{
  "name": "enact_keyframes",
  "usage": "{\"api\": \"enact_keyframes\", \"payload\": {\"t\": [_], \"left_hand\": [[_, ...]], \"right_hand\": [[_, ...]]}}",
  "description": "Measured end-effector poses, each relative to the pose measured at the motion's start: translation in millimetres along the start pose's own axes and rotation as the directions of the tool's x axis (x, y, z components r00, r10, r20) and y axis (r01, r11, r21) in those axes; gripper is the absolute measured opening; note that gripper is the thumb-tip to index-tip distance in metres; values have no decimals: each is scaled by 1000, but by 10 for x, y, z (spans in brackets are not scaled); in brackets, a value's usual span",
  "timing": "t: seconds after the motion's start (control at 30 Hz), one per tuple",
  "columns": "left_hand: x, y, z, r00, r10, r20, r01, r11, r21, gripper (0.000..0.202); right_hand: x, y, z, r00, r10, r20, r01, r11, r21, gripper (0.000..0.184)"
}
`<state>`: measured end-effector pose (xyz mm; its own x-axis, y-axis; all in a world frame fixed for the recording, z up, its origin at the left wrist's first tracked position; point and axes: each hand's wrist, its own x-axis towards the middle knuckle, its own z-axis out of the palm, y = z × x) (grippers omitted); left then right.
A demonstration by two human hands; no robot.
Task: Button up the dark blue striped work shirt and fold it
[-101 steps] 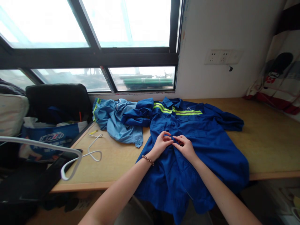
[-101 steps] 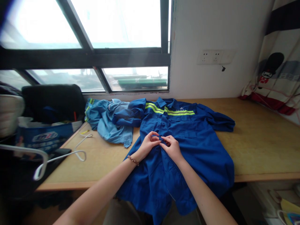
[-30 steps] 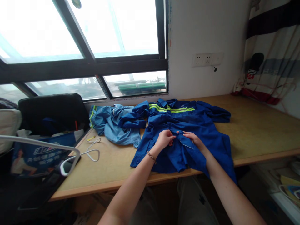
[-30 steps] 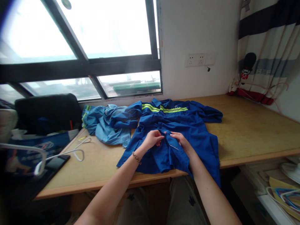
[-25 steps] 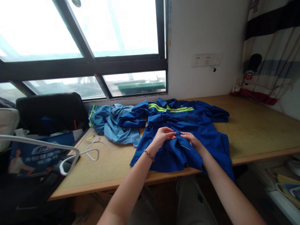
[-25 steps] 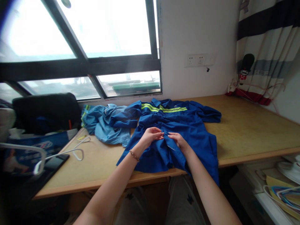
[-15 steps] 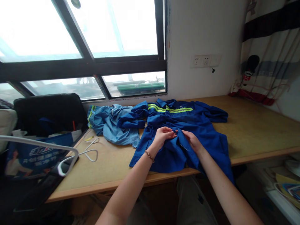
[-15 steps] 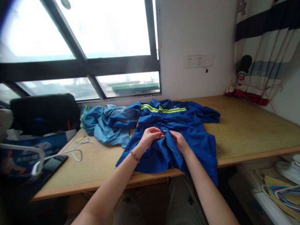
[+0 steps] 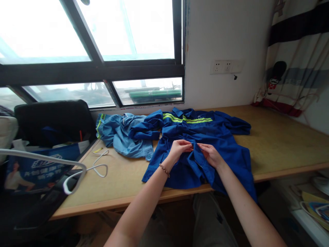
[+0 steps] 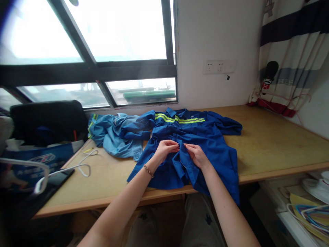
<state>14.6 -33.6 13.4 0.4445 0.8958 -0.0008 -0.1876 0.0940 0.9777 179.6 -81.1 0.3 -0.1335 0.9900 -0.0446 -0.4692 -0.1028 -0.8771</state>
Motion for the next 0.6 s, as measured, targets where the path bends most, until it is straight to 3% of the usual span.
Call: {"api": "enact_keyframes", "payload": {"t": [0.23,0.4,0.6], "left_hand": [[28,-85,-2,999,4,53,-9,996,92,25],[49,-222,57,1000,-3,9,1,991,134,9],[20,-136,74,999,-18,-42,17,1000,-6,19]], "right_hand": [[70,117,-42,982,-52,-183,26,989,-145,24],[75,170,-37,982,-156,-108,110,930,-350,23],[74,161,-26,939,-312,-148,203,846,-493,23]]}}
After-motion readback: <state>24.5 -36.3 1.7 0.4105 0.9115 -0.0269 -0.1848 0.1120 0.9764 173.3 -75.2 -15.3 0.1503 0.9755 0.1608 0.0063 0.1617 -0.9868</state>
